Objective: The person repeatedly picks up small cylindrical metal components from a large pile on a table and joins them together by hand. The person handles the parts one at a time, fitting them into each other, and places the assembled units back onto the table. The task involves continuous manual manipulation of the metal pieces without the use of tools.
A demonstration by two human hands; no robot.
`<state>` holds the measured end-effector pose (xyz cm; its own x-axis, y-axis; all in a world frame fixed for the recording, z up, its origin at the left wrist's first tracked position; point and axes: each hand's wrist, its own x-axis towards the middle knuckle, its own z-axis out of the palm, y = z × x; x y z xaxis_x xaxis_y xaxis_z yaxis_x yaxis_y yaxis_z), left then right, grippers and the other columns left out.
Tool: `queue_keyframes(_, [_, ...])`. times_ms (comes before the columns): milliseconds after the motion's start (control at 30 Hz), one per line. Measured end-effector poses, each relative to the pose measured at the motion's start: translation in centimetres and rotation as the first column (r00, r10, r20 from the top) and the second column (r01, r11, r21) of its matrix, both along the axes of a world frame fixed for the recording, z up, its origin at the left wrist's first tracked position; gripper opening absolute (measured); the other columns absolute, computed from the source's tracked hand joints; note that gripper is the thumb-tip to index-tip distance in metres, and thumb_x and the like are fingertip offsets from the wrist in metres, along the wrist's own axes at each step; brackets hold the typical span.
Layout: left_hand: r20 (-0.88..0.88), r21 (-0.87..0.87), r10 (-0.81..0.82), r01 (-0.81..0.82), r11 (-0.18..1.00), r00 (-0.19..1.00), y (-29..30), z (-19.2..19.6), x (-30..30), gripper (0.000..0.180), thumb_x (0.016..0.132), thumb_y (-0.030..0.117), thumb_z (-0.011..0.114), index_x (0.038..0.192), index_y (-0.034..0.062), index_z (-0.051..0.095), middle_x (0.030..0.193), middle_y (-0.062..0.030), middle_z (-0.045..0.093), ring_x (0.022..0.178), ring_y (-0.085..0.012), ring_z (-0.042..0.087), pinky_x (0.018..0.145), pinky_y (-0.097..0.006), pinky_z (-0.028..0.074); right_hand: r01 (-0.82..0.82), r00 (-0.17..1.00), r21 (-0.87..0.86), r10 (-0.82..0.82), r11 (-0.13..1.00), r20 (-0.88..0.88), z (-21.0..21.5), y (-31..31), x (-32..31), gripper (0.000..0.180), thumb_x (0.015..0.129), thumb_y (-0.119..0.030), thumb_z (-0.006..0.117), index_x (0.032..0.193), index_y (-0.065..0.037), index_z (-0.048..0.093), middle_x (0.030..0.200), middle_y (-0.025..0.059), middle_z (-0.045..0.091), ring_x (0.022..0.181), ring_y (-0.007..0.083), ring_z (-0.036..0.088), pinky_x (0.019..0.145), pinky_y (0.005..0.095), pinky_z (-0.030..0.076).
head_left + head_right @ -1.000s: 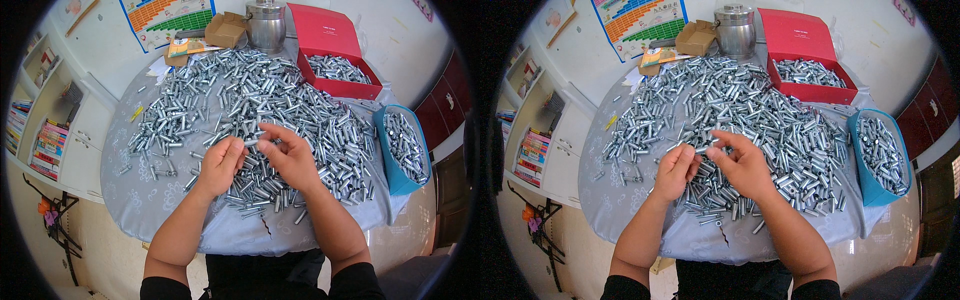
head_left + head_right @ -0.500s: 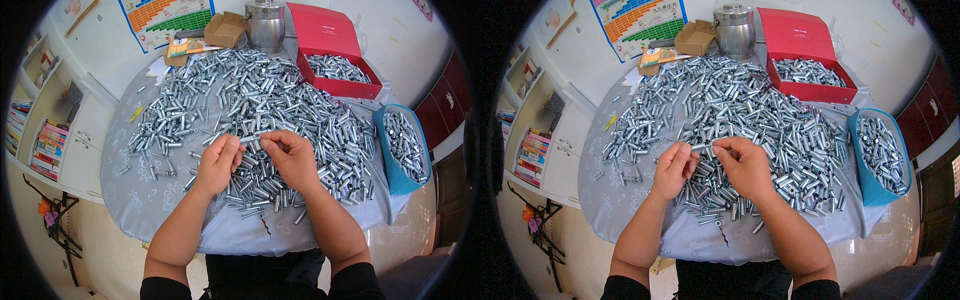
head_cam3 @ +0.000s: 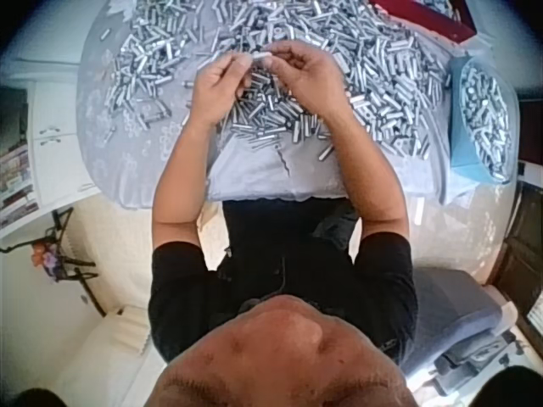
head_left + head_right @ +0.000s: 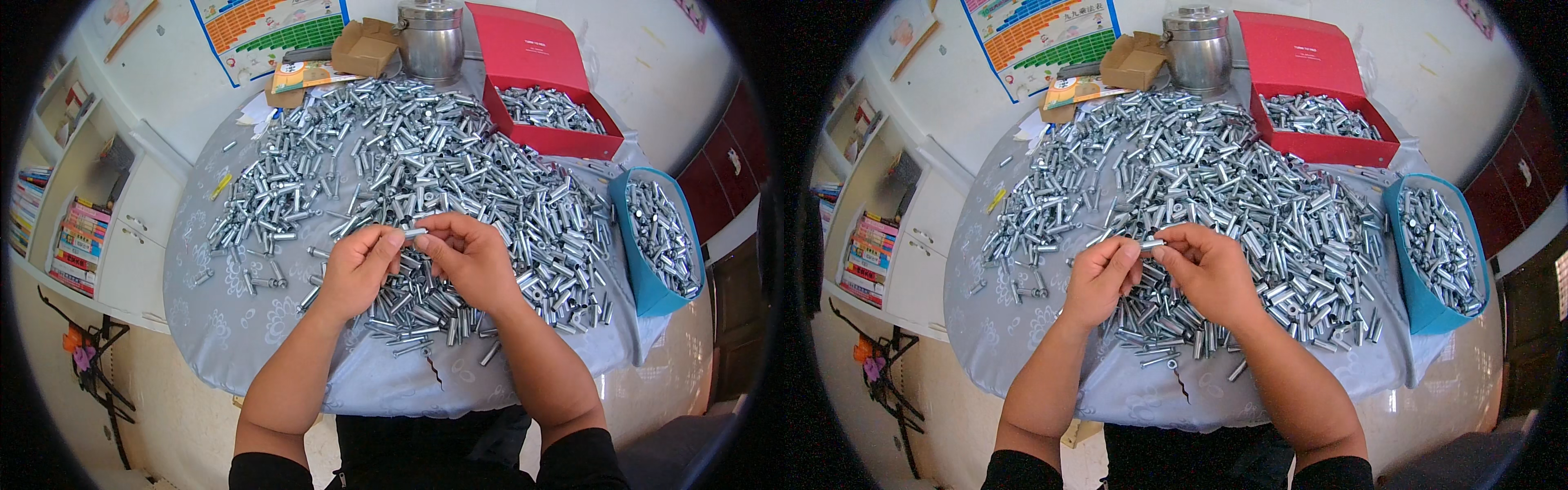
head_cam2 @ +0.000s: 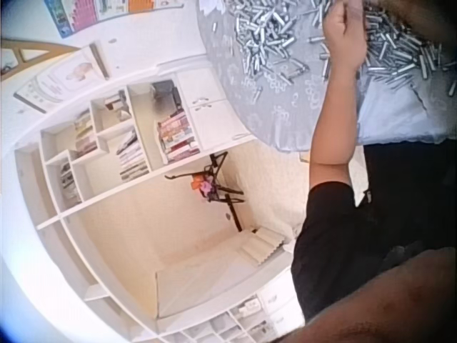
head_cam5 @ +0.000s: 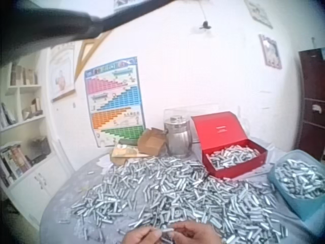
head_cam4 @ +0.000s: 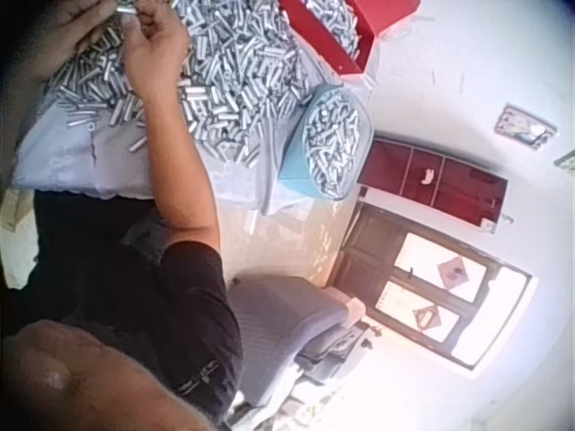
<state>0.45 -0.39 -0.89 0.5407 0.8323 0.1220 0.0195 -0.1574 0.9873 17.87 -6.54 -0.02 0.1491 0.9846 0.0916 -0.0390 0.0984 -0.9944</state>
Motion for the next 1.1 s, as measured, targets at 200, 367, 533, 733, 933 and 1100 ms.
queue_keyframes(200, [-0.019, -0.080, 0.178, -0.179, 0.981, 0.984, 0.5, 0.1, -0.3, 0.038, 0.099, 0.034, 0.050, 0.081, 0.0029, 0.062, 0.060, 0.0028, 0.052, 0.052, -0.0031, 0.042, 0.048, -0.020, 0.034, 0.065, 0.978, -0.082, -0.079, 0.995, -0.192, 1.0, 0.0, 0.5, 0.014, 0.088, -0.005, 0.062, 0.101, 0.002, 0.059, 0.081, 0.0072, 0.066, 0.058, 0.0093, 0.059, 0.051, 0.0212, 0.047])
queue_keyframes(367, [-0.013, -0.090, 0.163, -0.163, 0.983, 0.987, 0.4, 0.1, -0.1, 0.040, 0.099, 0.036, 0.050, 0.080, 0.0026, 0.060, 0.060, 0.0029, 0.051, 0.051, -0.0034, 0.041, 0.047, -0.020, 0.034, 0.150, 0.952, -0.021, -0.150, 0.988, -0.268, 0.3, 0.4, 0.7, 0.020, 0.090, -0.004, 0.060, 0.108, 0.003, 0.055, 0.088, 0.0112, 0.067, 0.063, 0.0118, 0.062, 0.057, 0.0235, 0.051])
queue_keyframes(533, [-0.020, -0.030, 0.130, -0.130, 0.991, 0.991, 0.2, -0.2, 0.1, 0.039, 0.099, 0.035, 0.050, 0.080, 0.0023, 0.060, 0.061, 0.0027, 0.051, 0.052, -0.0035, 0.042, 0.048, -0.020, 0.035, 0.421, 0.694, -0.027, -0.341, 0.907, -0.634, 2.1, 0.8, 0.3, 0.039, 0.093, -0.013, 0.059, 0.126, 0.004, 0.047, 0.098, 0.0172, 0.067, 0.071, 0.0146, 0.065, 0.065, 0.0272, 0.055])
queue_keyframes(733, [-0.011, -0.115, 0.067, -0.067, 0.991, 0.998, 0.0, 0.2, 0.2, 0.040, 0.099, 0.036, 0.049, 0.080, 0.0024, 0.059, 0.062, 0.0024, 0.051, 0.054, -0.0038, 0.043, 0.048, -0.020, 0.035, 0.138, 0.977, -0.061, -0.146, 0.989, -0.157, 0.5, 0.3, 0.2, 0.032, 0.090, -0.017, 0.064, 0.116, 0.001, 0.060, 0.086, 0.0069, 0.068, 0.058, 0.0084, 0.058, 0.051, 0.0207, 0.046])
queue_keyframes(933, [-0.010, -0.047, 0.046, -0.046, 0.998, 0.999, 0.4, -0.3, -0.3, 0.038, 0.100, 0.036, 0.048, 0.085, 0.0038, 0.061, 0.064, 0.0014, 0.053, 0.050, -0.0041, 0.043, 0.045, -0.019, 0.034, -0.055, 0.995, -0.049, 0.050, 0.997, -0.086, 0.5, -0.2, -0.6, 0.014, 0.088, -0.012, 0.067, 0.096, 0.001, 0.066, 0.075, 0.0021, 0.064, 0.057, 0.0064, 0.056, 0.051, 0.0201, 0.045])
queue_keyframes(1100, [0.072, -0.052, 0.341, -0.338, 0.940, 0.937, 1.6, 1.3, -1.1, 0.032, 0.098, 0.032, 0.050, 0.094, 0.0037, 0.065, 0.071, 0.0016, 0.057, 0.052, -0.0032, 0.043, 0.045, -0.018, 0.031, 0.136, 0.972, -0.103, -0.153, 0.985, -0.179, 0.5, 0.3, 0.6, 0.009, 0.089, -0.009, 0.063, 0.088, 0.000, 0.064, 0.074, 0.0043, 0.065, 0.057, 0.0089, 0.059, 0.050, 0.0208, 0.046])
